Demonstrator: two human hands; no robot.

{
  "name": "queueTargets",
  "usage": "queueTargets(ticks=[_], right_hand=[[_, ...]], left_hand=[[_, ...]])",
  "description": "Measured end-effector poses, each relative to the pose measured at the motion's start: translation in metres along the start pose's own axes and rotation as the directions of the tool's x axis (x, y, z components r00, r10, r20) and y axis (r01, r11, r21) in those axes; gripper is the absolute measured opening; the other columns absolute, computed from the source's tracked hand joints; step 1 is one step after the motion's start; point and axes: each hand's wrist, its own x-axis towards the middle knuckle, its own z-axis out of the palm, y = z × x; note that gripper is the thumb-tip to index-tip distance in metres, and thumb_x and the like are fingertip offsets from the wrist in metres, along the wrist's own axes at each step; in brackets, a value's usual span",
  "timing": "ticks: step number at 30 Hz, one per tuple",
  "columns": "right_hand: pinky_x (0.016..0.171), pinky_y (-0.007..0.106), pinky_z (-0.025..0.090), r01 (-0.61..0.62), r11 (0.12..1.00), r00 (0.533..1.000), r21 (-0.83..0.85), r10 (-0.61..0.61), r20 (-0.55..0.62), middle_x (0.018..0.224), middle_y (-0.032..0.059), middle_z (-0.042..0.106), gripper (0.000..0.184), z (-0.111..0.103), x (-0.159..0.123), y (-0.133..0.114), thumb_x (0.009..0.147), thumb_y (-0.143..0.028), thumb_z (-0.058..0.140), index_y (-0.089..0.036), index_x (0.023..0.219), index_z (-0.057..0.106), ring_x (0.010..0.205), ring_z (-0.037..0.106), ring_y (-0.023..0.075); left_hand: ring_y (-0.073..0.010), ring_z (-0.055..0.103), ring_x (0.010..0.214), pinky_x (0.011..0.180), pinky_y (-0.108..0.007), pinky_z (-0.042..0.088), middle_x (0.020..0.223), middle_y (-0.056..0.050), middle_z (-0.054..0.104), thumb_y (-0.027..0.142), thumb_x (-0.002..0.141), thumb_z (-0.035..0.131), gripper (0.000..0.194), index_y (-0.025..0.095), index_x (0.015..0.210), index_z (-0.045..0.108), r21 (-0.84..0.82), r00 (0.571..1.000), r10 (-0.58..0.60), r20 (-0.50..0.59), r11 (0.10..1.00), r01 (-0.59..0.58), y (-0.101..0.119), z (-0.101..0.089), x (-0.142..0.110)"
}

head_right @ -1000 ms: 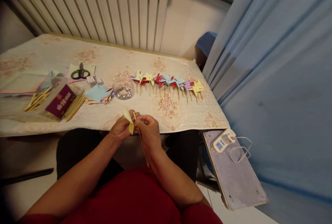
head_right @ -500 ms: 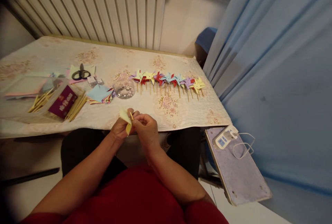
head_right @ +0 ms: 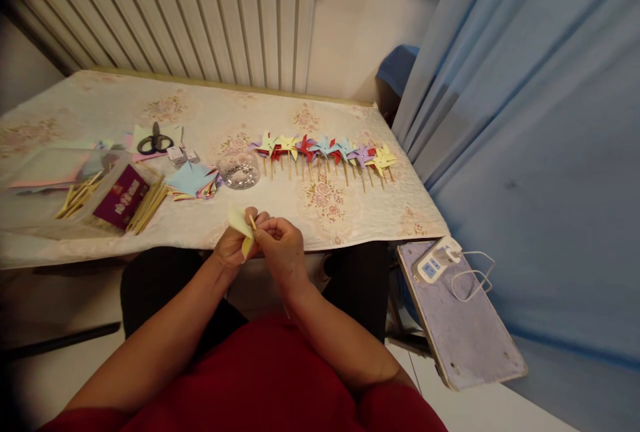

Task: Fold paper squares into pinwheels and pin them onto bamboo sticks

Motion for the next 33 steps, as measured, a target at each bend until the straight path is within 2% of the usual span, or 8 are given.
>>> queueTargets(ticks=[12,18,25,33], right_hand=[[0.057,0.023,0.041,-0.012,1.0,1.0,0.006,0.012,-0.011,0.063,-0.0037,0.062,0.008,0.002,-0.001,-0.002,0.067,-0.023,0.07,-0.019,0.069,0.064,0.057,0.053,0.0097],[0.059,0.024,0.042,-0.018,0.999,1.0,-0.039,0.017,-0.008,0.065,-0.0041,0.062,0.013,0.001,-0.002,-0.006,0.065,-0.027,0.072,-0.019,0.071,0.063,0.059,0.054,0.0107],[0.055,0.023,0.04,0.012,0.999,1.0,-0.047,-0.013,-0.006,0.059,-0.0059,0.057,0.013,-0.001,0.0,-0.001,0.065,-0.027,0.072,-0.019,0.068,0.062,0.053,0.049,0.0092],[0.055,0.024,0.042,0.044,0.991,0.999,-0.125,-0.043,0.009,0.06,-0.0057,0.057,0.013,-0.006,0.004,0.005,0.066,-0.029,0.069,-0.02,0.069,0.06,0.055,0.052,0.0107]], left_hand=[[-0.0081,0.052,0.057,0.052,-0.02,0.043,0.063,0.004,0.05,0.012,0.058,0.085,0.035,0.017,0.06,0.05,0.013,1.0,0.015,0.017,1.0,-0.015,-0.002,-0.008,0.0],[-0.0088,0.053,0.059,0.054,-0.02,0.044,0.062,0.004,0.05,0.013,0.056,0.086,0.036,0.016,0.059,0.05,0.004,1.0,0.007,-0.012,1.0,-0.007,-0.001,-0.004,-0.001],[-0.0085,0.053,0.059,0.059,-0.021,0.046,0.062,0.004,0.051,0.011,0.051,0.088,0.038,0.016,0.059,0.051,0.009,1.0,0.02,0.001,1.0,-0.02,0.003,0.005,-0.003],[-0.0082,0.05,0.059,0.058,-0.021,0.044,0.062,0.004,0.049,0.015,0.053,0.089,0.038,0.015,0.06,0.051,0.047,0.999,0.036,0.012,0.998,-0.037,0.002,0.0,-0.003]])
